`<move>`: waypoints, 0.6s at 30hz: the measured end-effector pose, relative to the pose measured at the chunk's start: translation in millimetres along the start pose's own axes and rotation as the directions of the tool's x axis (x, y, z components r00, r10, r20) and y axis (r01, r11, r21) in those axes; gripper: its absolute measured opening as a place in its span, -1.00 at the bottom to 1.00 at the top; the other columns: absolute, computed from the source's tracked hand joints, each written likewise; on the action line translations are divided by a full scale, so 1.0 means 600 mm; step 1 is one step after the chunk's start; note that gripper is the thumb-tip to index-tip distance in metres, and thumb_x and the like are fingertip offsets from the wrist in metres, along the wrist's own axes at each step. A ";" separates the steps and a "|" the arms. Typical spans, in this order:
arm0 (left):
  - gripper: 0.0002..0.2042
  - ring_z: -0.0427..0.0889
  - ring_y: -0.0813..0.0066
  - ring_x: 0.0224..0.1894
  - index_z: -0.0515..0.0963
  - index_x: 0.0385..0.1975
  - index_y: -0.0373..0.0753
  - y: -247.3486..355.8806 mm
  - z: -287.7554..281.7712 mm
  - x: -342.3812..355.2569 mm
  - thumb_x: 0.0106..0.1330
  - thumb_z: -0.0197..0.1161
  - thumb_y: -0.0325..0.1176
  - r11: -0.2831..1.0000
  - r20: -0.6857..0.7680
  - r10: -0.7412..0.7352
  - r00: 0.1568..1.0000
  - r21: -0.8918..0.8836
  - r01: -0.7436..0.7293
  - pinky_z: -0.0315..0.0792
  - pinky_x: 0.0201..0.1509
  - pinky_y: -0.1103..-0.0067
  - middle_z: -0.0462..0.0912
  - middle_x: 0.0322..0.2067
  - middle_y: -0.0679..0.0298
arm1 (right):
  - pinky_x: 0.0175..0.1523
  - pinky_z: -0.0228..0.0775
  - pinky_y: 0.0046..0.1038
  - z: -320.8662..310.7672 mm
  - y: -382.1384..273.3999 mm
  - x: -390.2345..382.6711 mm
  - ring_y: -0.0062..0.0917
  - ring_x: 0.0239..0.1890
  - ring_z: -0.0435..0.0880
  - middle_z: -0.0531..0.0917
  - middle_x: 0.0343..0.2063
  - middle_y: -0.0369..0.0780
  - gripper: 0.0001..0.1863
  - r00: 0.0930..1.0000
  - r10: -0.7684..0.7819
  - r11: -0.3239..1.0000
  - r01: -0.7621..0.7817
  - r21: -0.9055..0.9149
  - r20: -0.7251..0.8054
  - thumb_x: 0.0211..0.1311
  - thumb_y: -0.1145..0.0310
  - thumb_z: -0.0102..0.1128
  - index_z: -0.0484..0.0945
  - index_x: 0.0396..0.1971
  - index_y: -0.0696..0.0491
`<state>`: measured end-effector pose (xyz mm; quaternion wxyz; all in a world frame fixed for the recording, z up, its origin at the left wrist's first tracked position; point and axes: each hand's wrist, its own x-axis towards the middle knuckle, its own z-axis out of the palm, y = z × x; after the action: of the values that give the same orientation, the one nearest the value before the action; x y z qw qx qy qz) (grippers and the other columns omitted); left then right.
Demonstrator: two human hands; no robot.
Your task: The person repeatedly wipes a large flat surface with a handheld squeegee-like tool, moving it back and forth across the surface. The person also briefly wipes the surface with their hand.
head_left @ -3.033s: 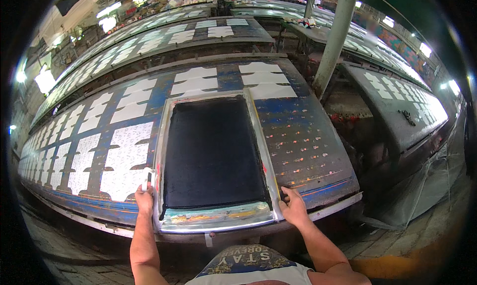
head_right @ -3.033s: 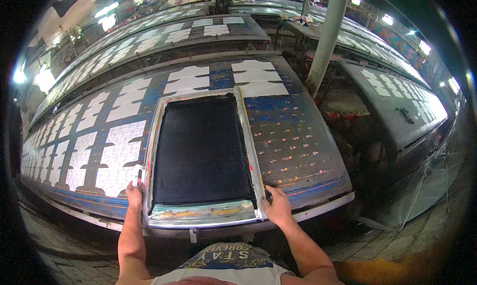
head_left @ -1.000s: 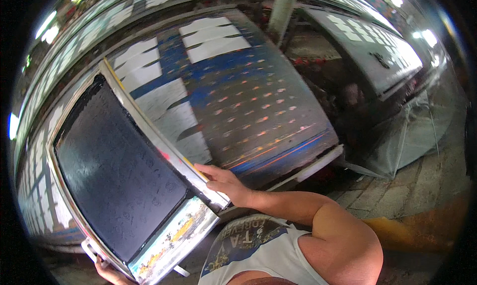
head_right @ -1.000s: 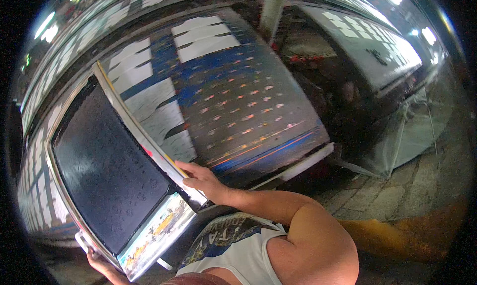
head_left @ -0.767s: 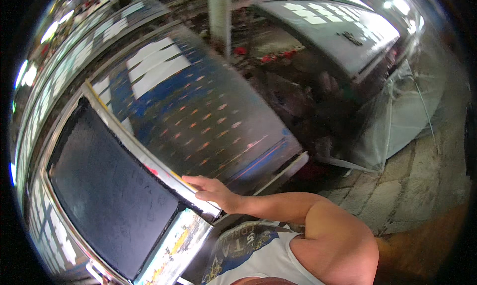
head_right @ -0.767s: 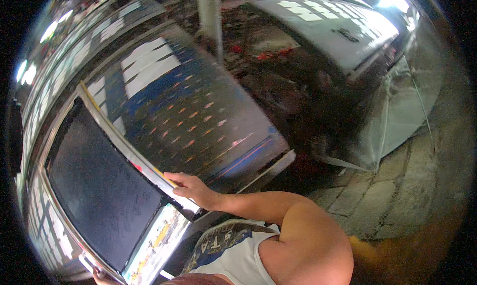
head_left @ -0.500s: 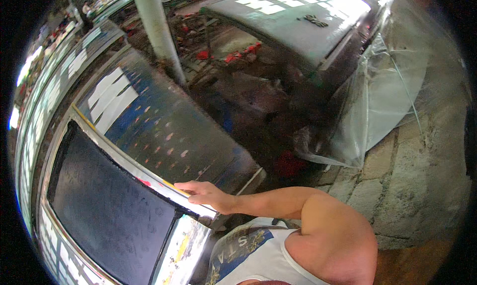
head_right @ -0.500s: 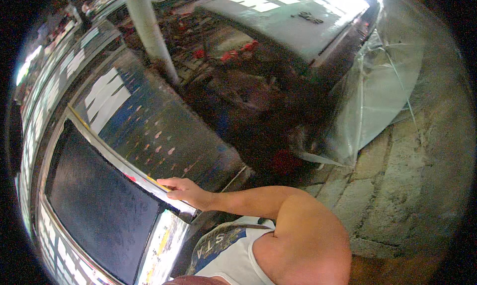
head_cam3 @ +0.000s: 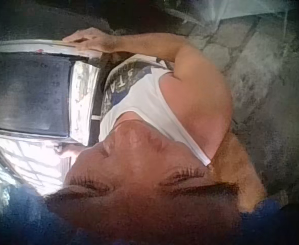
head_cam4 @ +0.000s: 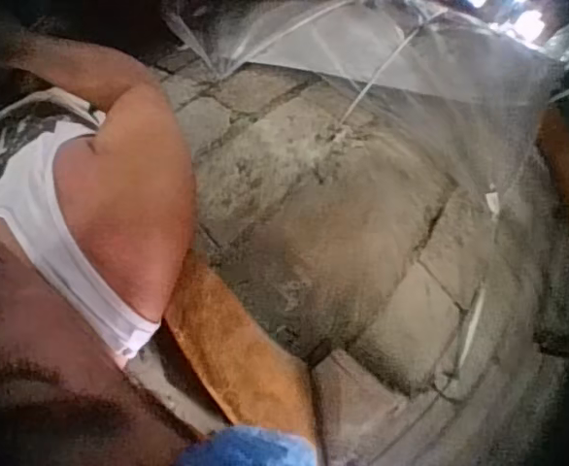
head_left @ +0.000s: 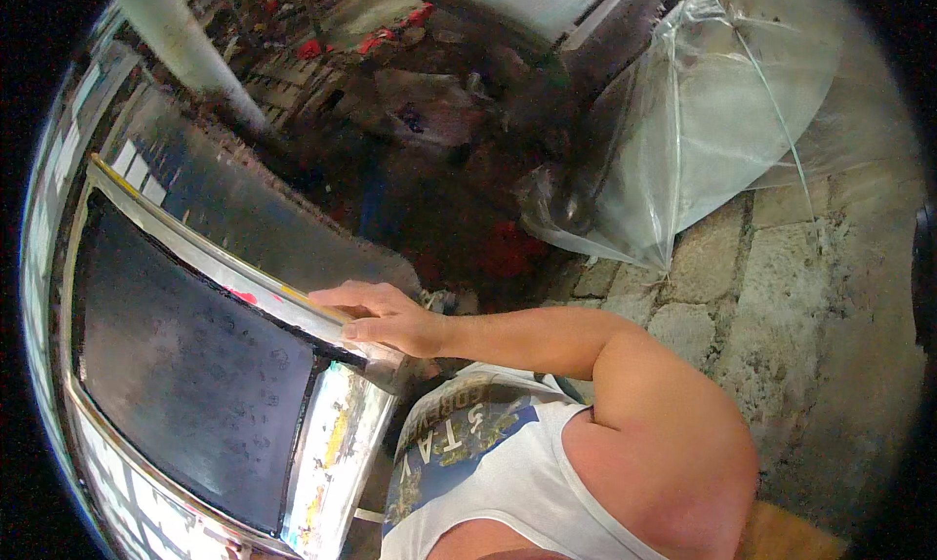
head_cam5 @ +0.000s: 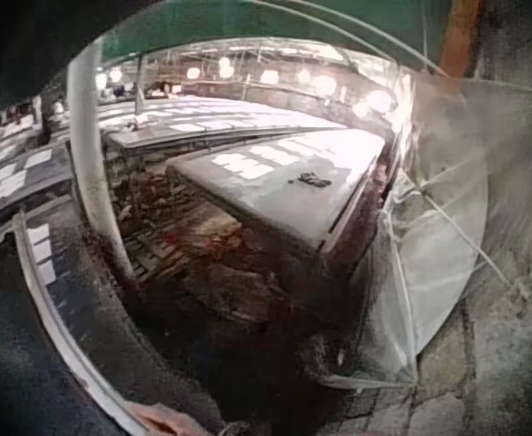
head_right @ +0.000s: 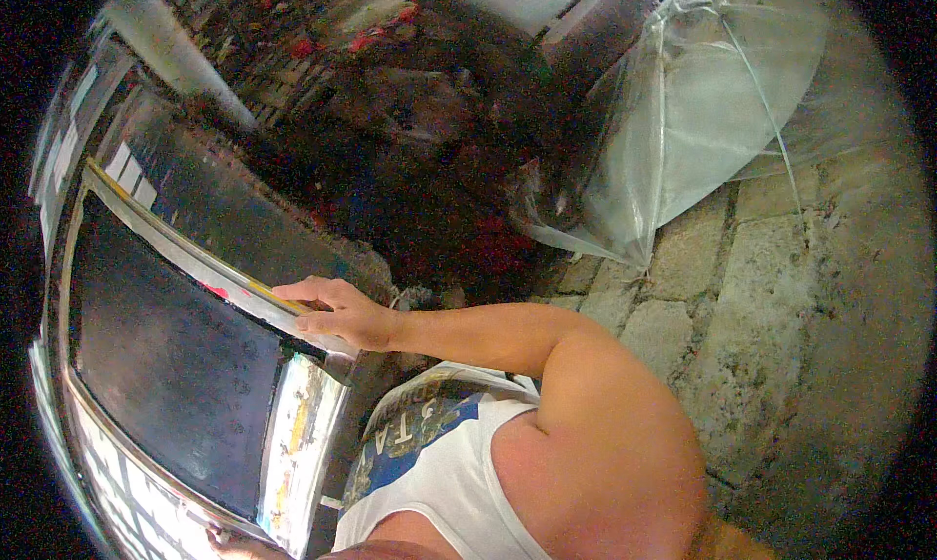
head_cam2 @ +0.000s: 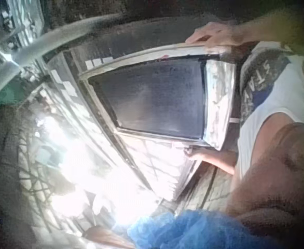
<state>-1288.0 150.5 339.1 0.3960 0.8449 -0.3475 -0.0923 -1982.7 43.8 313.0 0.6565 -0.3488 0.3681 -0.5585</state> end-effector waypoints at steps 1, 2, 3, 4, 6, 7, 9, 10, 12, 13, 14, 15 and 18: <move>-0.68 0.72 0.09 0.05 0.63 0.29 -0.23 0.023 0.001 -0.009 0.68 0.18 -0.28 0.993 0.010 -0.107 0.994 -0.038 0.108 0.66 0.19 0.12 0.72 0.13 -0.01 | 0.45 0.40 -0.38 -0.008 -0.016 -0.001 -0.46 0.35 0.59 0.63 0.33 -0.12 -0.30 1.000 -0.011 1.000 0.011 -0.018 -0.002 0.44 0.25 0.40 0.52 0.52 0.16; -0.61 0.71 0.06 0.07 0.62 0.32 -0.27 0.030 -0.005 -0.018 0.64 0.26 -0.20 0.998 0.050 -0.034 0.998 0.061 0.031 0.65 0.21 0.09 0.73 0.13 -0.04 | 0.45 0.40 -0.37 -0.004 -0.024 -0.004 -0.46 0.35 0.59 0.63 0.33 -0.13 -0.30 1.000 -0.021 0.999 0.021 -0.047 0.004 0.43 0.25 0.40 0.52 0.51 0.16; -0.59 0.72 0.05 0.08 0.62 0.32 -0.30 0.038 -0.009 -0.027 0.61 0.27 -0.21 0.989 0.052 0.079 0.996 0.121 -0.085 0.65 0.21 0.08 0.74 0.13 -0.06 | 0.45 0.41 -0.37 -0.003 -0.036 -0.009 -0.46 0.35 0.59 0.63 0.34 -0.13 -0.31 1.000 0.009 0.996 -0.008 -0.090 0.010 0.43 0.24 0.40 0.53 0.51 0.16; -0.57 0.73 0.04 0.10 0.63 0.33 -0.33 0.046 -0.019 -0.037 0.59 0.28 -0.22 0.964 0.055 0.189 0.980 0.180 -0.196 0.65 0.21 0.07 0.75 0.12 -0.08 | 0.48 0.36 -0.36 -0.004 -0.044 -0.008 -0.45 0.37 0.57 0.61 0.37 -0.13 -0.30 1.000 0.000 0.998 0.001 -0.055 0.023 0.43 0.23 0.37 0.51 0.52 0.14; -0.55 0.74 0.03 0.12 0.63 0.33 -0.35 0.041 -0.032 -0.045 0.56 0.29 -0.23 0.908 0.036 0.336 0.941 0.255 -0.334 0.65 0.21 0.07 0.76 0.12 -0.10 | 0.54 0.28 -0.36 0.012 -0.055 -0.009 -0.43 0.41 0.53 0.56 0.43 -0.13 -0.27 0.997 0.038 0.999 -0.036 -0.025 0.068 0.43 0.21 0.30 0.48 0.56 0.10; -0.54 0.74 0.03 0.12 0.63 0.33 -0.35 0.032 -0.036 -0.046 0.56 0.29 -0.22 0.910 0.029 0.325 0.945 0.262 -0.321 0.64 0.21 0.08 0.75 0.12 -0.10 | 0.54 0.27 -0.34 0.022 -0.057 -0.012 -0.43 0.41 0.53 0.56 0.44 -0.13 -0.27 0.996 0.032 0.999 -0.032 -0.010 0.078 0.43 0.21 0.31 0.48 0.56 0.10; -0.53 0.73 0.04 0.13 0.63 0.33 -0.35 0.019 -0.035 -0.039 0.55 0.28 -0.20 0.925 0.008 0.294 0.956 0.248 -0.287 0.63 0.23 0.09 0.75 0.12 -0.09 | 0.55 0.27 -0.30 0.039 -0.059 -0.014 -0.43 0.41 0.53 0.55 0.45 -0.13 -0.27 0.996 0.045 0.999 -0.046 0.001 0.078 0.42 0.21 0.32 0.47 0.56 0.10; -0.53 0.73 0.04 0.13 0.63 0.33 -0.34 0.015 -0.035 -0.034 0.55 0.28 -0.19 0.931 0.006 0.283 0.959 0.238 -0.276 0.63 0.23 0.10 0.75 0.13 -0.09 | 0.53 0.30 -0.27 0.043 -0.062 -0.016 -0.42 0.39 0.54 0.56 0.44 -0.13 -0.27 0.996 0.008 1.000 -0.009 0.011 0.084 0.41 0.19 0.32 0.47 0.55 0.06; -0.52 0.72 0.04 0.14 0.62 0.33 -0.34 0.007 -0.037 -0.023 0.55 0.27 -0.17 0.926 0.023 0.285 0.958 0.253 -0.281 0.61 0.24 0.11 0.75 0.13 -0.08 | 0.52 0.31 -0.25 0.046 -0.059 -0.019 -0.42 0.38 0.55 0.57 0.42 -0.13 -0.26 0.996 0.051 0.999 -0.051 -0.001 0.075 0.39 0.16 0.32 0.48 0.55 0.03; -0.51 0.72 0.05 0.15 0.62 0.33 -0.34 0.007 -0.038 -0.017 0.55 0.27 -0.16 0.922 0.027 0.289 0.957 0.262 -0.286 0.61 0.25 0.12 0.74 0.13 -0.08 | 0.51 0.32 -0.25 0.046 -0.056 -0.019 -0.41 0.38 0.55 0.57 0.41 -0.13 -0.26 0.994 0.069 0.998 -0.069 -0.007 0.079 0.38 0.15 0.32 0.48 0.55 0.02; -0.51 0.72 0.05 0.15 0.62 0.33 -0.33 0.004 -0.041 -0.014 0.54 0.26 -0.15 0.921 0.028 0.290 0.957 0.264 -0.287 0.60 0.25 0.13 0.74 0.13 -0.08 | 0.49 0.35 -0.24 0.047 -0.049 -0.014 -0.41 0.34 0.56 0.59 0.38 -0.14 -0.25 0.996 0.047 0.998 -0.043 -0.051 0.072 0.36 0.11 0.32 0.49 0.55 -0.03; -0.50 0.72 0.05 0.15 0.62 0.33 -0.33 0.006 -0.042 -0.011 0.54 0.26 -0.14 0.919 0.028 0.294 0.955 0.267 -0.291 0.60 0.26 0.13 0.74 0.13 -0.07 | 0.48 0.35 -0.24 0.048 -0.045 -0.014 -0.41 0.34 0.56 0.60 0.37 -0.15 -0.24 0.996 0.045 0.998 -0.042 -0.039 0.077 0.36 0.11 0.31 0.49 0.55 -0.03; -0.49 0.71 0.06 0.17 0.62 0.33 -0.33 0.009 -0.044 -0.001 0.54 0.25 -0.10 0.916 0.029 0.297 0.954 0.273 -0.294 0.58 0.28 0.16 0.74 0.13 -0.06 | 0.48 0.36 -0.23 0.044 -0.024 -0.010 -0.41 0.32 0.58 0.62 0.34 -0.16 -0.24 0.996 0.039 0.999 -0.038 -0.020 0.082 0.36 0.10 0.31 0.48 0.55 -0.03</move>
<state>-1280.0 164.6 360.5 0.2869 0.8300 -0.4778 0.0232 -1967.4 48.8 339.0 0.6785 -0.3704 0.3524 -0.5275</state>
